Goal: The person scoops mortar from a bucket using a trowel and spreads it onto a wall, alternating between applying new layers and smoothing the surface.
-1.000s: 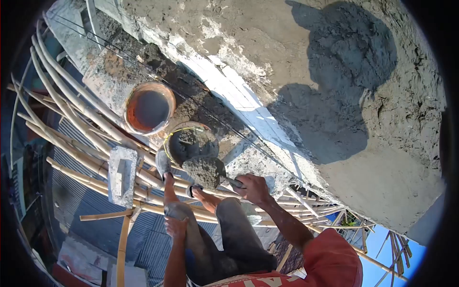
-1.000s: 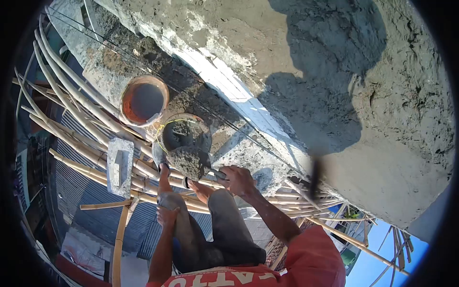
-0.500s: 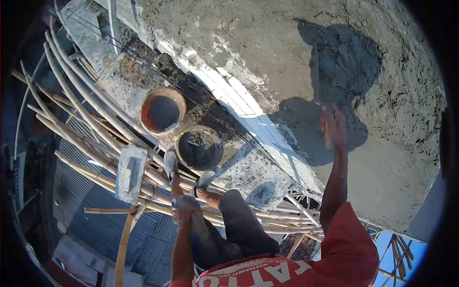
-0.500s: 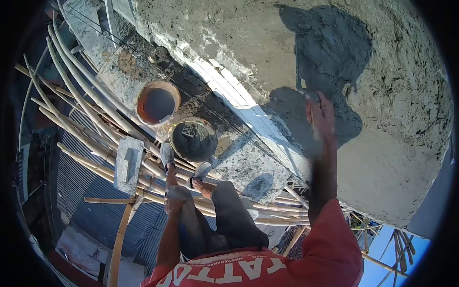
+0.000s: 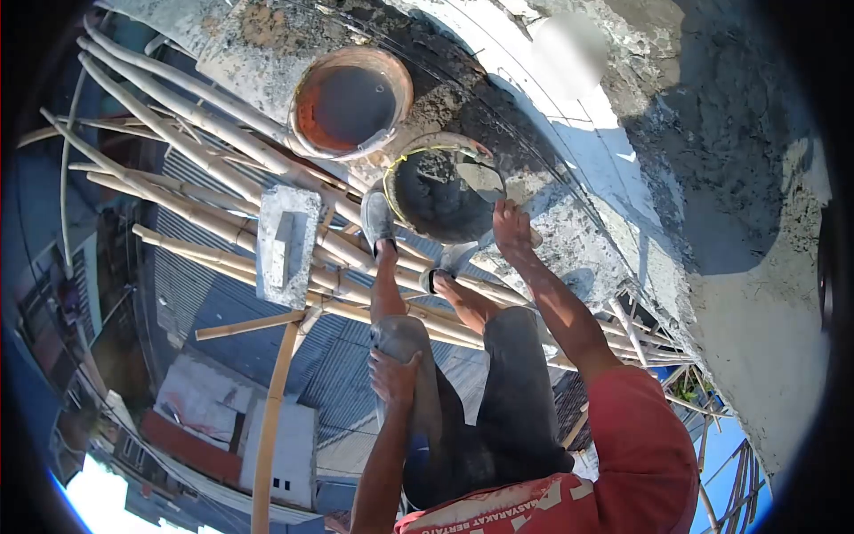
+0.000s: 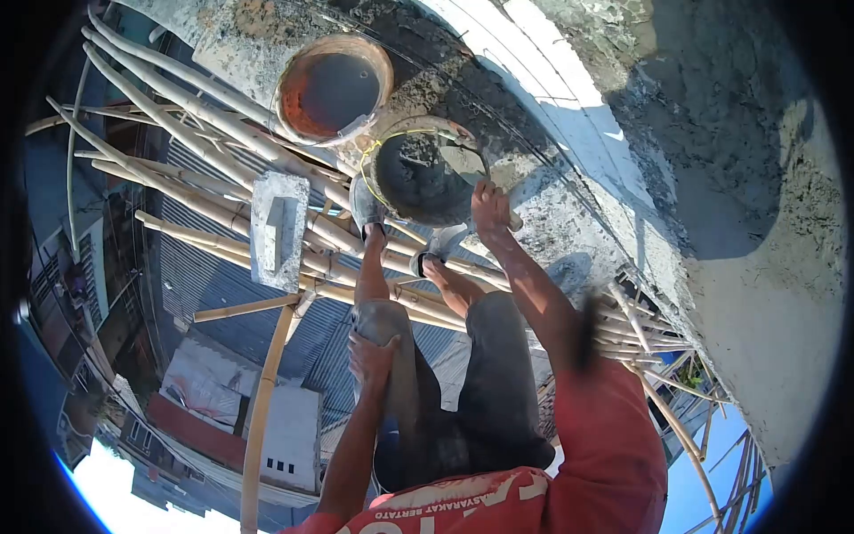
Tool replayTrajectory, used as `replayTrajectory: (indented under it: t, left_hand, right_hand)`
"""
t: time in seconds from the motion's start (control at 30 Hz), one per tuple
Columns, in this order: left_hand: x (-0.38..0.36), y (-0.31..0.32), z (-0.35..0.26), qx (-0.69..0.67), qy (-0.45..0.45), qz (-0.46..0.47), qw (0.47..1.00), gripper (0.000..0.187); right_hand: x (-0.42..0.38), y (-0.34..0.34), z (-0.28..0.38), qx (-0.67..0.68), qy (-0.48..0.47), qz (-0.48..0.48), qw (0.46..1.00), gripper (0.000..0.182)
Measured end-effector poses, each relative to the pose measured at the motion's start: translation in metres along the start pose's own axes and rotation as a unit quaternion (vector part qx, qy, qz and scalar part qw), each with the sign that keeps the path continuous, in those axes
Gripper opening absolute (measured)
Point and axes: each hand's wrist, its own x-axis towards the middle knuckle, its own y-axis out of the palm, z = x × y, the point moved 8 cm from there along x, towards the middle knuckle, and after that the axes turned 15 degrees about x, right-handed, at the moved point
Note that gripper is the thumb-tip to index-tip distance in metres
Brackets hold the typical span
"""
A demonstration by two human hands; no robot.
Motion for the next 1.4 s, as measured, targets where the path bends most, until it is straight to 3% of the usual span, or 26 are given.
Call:
replayTrajectory:
  t: [0.1,0.23,0.37,0.5,0.57,0.63,0.7,0.77,0.83,0.87,0.93,0.97,1.0,1.03,1.07,1.13,1.17,1.2,1.23,1.27,1.3,1.33,1.4]
  left_hand:
    - [-0.001,-0.005,-0.003,0.007,-0.002,-0.05,0.999,0.101]
    - [-0.002,-0.003,-0.005,0.009,0.007,-0.066,0.998,0.098]
    - [-0.001,-0.014,-0.004,-0.002,0.012,-0.061,0.998,0.098]
    - [0.001,-0.031,-0.009,-0.011,0.016,-0.072,0.997,0.099]
    - [0.003,-0.035,-0.01,-0.023,0.031,-0.089,0.995,0.099]
    - [0.012,-0.033,-0.011,-0.021,0.024,-0.046,0.998,0.1]
    - [0.018,-0.036,-0.012,-0.058,0.05,0.047,0.996,0.104]
    - [0.026,-0.031,-0.011,-0.058,0.09,0.065,0.992,0.107]
    - [0.028,-0.041,-0.014,-0.107,0.134,0.05,0.984,0.106]
    - [0.028,-0.043,-0.011,-0.131,0.157,0.06,0.977,0.105]
    - [0.029,-0.053,-0.004,-0.163,0.189,0.047,0.967,0.102]
    - [0.029,-0.056,-0.004,-0.187,0.216,0.046,0.957,0.099]
    - [0.032,-0.062,-0.004,-0.188,0.218,0.039,0.957,0.099]
    - [0.035,-0.07,0.001,-0.201,0.224,-0.002,0.954,0.093]
    - [0.04,-0.071,0.012,-0.21,0.226,-0.039,0.95,0.088]
    - [0.054,-0.083,0.011,-0.196,0.275,-0.065,0.939,0.082]
    - [0.051,-0.089,0.017,-0.2,0.252,-0.061,0.945,0.078]
    - [0.053,-0.092,0.023,-0.209,0.25,-0.07,0.943,0.071]
    - [0.081,-0.073,0.025,-0.241,0.311,-0.134,0.909,0.067]
    - [0.105,-0.057,0.016,-0.282,0.37,-0.199,0.863,0.063]
    - [0.104,-0.045,0.014,-0.176,0.373,-0.138,0.901,0.062]
    - [0.099,-0.032,0.013,-0.063,0.373,-0.069,0.923,0.061]
    - [0.1,0.003,0.025,-0.366,0.224,0.054,0.902,0.09]
  right_hand:
    - [0.017,0.074,0.041,0.152,0.054,0.083,0.983,0.022]
    - [-0.001,0.112,0.051,0.356,0.144,0.257,0.887,0.031]
    - [-0.021,0.077,0.012,0.409,0.133,0.262,0.864,0.034]
    - [-0.033,0.023,-0.016,0.384,0.138,0.247,0.879,0.032]
    - [-0.033,-0.024,-0.032,0.408,0.131,0.184,0.884,0.028]
    - [-0.033,-0.101,-0.042,0.395,0.154,0.181,0.887,0.026]
    - [-0.031,-0.201,-0.046,0.381,0.089,0.17,0.905,0.027]
    - [-0.038,-0.282,-0.049,0.405,0.034,0.168,0.898,0.029]
    - [-0.028,-0.394,-0.038,0.479,-0.01,0.206,0.853,0.028]
    - [-0.027,-0.42,-0.034,0.481,-0.026,0.276,0.832,0.03]
    - [-0.011,-0.477,-0.022,0.555,-0.119,0.285,0.772,0.033]
    - [-0.001,-0.49,-0.021,0.596,-0.12,0.325,0.725,0.03]
    - [0.01,-0.504,-0.02,0.653,-0.058,0.388,0.648,0.025]
    - [0.029,-0.51,-0.03,0.647,-0.044,0.418,0.636,0.023]
    - [0.058,-0.512,-0.043,0.691,-0.071,0.397,0.6,0.023]
    - [0.126,-0.523,-0.111,0.667,0.008,0.255,0.7,0.028]
    - [0.134,-0.542,-0.156,0.623,0.156,0.064,0.763,0.032]
    - [0.133,-0.556,-0.189,0.639,0.068,-0.06,0.764,0.032]
    - [0.126,-0.575,-0.201,0.587,0.111,0.001,0.802,0.027]
    - [0.098,-0.596,-0.209,0.643,0.086,-0.071,0.757,0.023]
    - [0.06,-0.628,-0.202,0.629,0.121,-0.141,0.755,0.022]
    - [0.029,-0.636,-0.203,0.584,0.171,-0.144,0.78,0.02]
    - [-0.01,-0.622,-0.197,0.514,0.244,-0.131,0.812,0.018]
